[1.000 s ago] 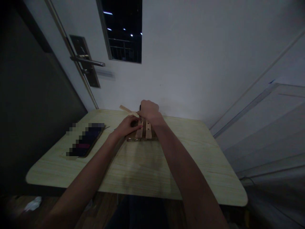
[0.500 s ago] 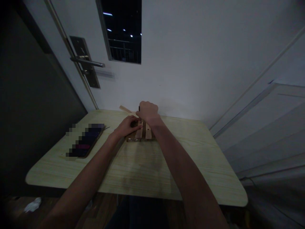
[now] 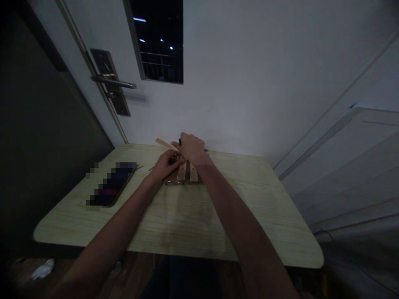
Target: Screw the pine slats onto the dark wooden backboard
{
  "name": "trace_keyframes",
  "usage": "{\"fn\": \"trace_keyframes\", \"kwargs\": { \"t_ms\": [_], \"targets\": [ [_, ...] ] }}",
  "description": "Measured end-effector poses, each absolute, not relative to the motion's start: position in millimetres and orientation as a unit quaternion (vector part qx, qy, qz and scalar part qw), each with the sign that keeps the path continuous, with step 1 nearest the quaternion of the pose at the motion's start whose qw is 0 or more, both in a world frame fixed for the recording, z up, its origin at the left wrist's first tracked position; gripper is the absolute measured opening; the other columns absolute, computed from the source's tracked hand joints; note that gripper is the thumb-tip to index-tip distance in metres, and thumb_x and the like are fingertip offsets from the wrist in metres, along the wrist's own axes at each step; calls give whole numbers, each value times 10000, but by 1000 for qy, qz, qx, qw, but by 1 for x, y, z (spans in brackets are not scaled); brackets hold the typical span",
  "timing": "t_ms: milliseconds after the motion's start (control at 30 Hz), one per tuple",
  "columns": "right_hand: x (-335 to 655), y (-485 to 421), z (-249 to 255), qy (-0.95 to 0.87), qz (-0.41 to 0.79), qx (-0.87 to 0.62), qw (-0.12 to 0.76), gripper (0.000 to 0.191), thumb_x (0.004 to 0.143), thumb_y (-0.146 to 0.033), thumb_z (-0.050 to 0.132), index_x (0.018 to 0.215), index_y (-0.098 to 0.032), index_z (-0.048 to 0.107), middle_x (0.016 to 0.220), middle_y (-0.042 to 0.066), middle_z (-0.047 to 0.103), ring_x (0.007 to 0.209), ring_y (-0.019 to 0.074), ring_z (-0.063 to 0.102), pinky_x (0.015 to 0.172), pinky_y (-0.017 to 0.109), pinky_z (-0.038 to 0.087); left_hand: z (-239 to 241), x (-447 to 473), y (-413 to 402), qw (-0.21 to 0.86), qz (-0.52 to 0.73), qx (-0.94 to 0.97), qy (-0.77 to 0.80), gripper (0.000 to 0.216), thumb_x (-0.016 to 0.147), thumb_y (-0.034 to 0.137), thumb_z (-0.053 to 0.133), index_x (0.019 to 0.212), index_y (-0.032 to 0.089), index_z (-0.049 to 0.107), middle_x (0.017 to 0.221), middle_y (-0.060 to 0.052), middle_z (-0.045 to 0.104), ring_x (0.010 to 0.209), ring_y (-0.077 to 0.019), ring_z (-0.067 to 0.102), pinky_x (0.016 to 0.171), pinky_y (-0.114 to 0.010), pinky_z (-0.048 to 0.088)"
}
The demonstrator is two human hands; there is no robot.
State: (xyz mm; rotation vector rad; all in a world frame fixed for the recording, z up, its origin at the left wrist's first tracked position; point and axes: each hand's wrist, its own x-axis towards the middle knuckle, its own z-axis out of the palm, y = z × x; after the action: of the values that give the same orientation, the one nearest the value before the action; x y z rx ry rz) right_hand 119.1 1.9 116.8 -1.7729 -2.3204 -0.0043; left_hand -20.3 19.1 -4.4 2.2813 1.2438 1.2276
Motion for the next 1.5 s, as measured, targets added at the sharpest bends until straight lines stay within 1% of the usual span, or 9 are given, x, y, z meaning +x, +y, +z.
{"fn": "trace_keyframes", "kwargs": {
  "t_ms": [200, 400, 467, 567, 700, 967, 1200, 1333, 1500],
  "targets": [
    [119, 1, 115, -784, 3, -609, 124, 474, 957, -518, 396, 1147, -127, 586, 1092, 173, 678, 971, 270, 650, 760, 335, 465, 0, -10, 13, 124, 468, 746, 457, 160, 860, 306, 605, 944, 180, 656, 957, -58, 690, 911, -207, 621, 861, -359, 488],
    [124, 0, 114, -790, -1, -587, 178, 444, 945, -483, 441, 1181, -123, 550, 1084, 155, 668, 978, 244, 619, 796, 314, 441, -3, -6, 13, 126, 459, 730, 490, 184, 881, 297, 571, 948, 174, 690, 950, -76, 715, 868, -215, 648, 809, -357, 514],
    [130, 2, 116, -814, 6, -543, 205, 364, 916, -421, 522, 1153, -150, 577, 1108, 127, 657, 1003, 216, 600, 838, 294, 431, -3, -6, 13, 127, 455, 731, 492, 200, 886, 309, 563, 959, 175, 692, 954, -76, 718, 852, -213, 652, 796, -356, 519],
    [140, 7, 120, -866, 59, -443, 225, 273, 874, -225, 574, 1137, -175, 625, 1150, 68, 665, 987, 156, 606, 888, 253, 430, -4, -5, 13, 132, 453, 732, 491, 215, 892, 321, 550, 961, 169, 687, 933, -74, 718, 833, -209, 652, 788, -351, 520],
    [145, 11, 120, -862, 99, -441, 228, 347, 813, -52, 548, 1110, -160, 692, 1130, 70, 705, 1006, 150, 635, 921, 253, 446, -5, -5, 13, 139, 463, 729, 484, 213, 893, 317, 537, 963, 163, 667, 913, -76, 711, 829, -203, 648, 776, -338, 514],
    [141, 2, 117, -857, 80, -457, 222, 375, 924, -101, 429, 1225, -144, 649, 1264, 100, 654, 1168, 162, 593, 1025, 299, 407, -8, -8, 11, 149, 430, 768, 451, 218, 788, 253, 583, 983, 159, 607, 973, -82, 672, 884, -212, 615, 818, -356, 491],
    [140, 0, 118, -846, 103, -456, 256, 272, 910, -208, 523, 1137, -243, 668, 1043, 13, 726, 886, 129, 650, 832, 237, 456, -10, -11, 15, 147, 413, 776, 454, 225, 764, 293, 602, 952, 171, 580, 951, -65, 640, 881, -217, 585, 796, -349, 477],
    [142, 11, 118, -860, 114, -419, 269, 178, 858, -220, 610, 1007, -210, 706, 957, 18, 720, 839, 121, 629, 800, 228, 437, -11, -11, 16, 152, 407, 777, 455, 236, 778, 324, 595, 951, 164, 583, 930, -63, 639, 861, -215, 585, 772, -338, 477],
    [149, 20, 113, -847, 128, -425, 293, 179, 820, -301, 663, 946, -179, 700, 861, 27, 693, 800, 132, 608, 763, 244, 430, -8, -11, 13, 160, 403, 776, 459, 248, 784, 325, 596, 976, 167, 596, 938, -64, 650, 874, -218, 593, 794, -352, 480]
  ]
}}
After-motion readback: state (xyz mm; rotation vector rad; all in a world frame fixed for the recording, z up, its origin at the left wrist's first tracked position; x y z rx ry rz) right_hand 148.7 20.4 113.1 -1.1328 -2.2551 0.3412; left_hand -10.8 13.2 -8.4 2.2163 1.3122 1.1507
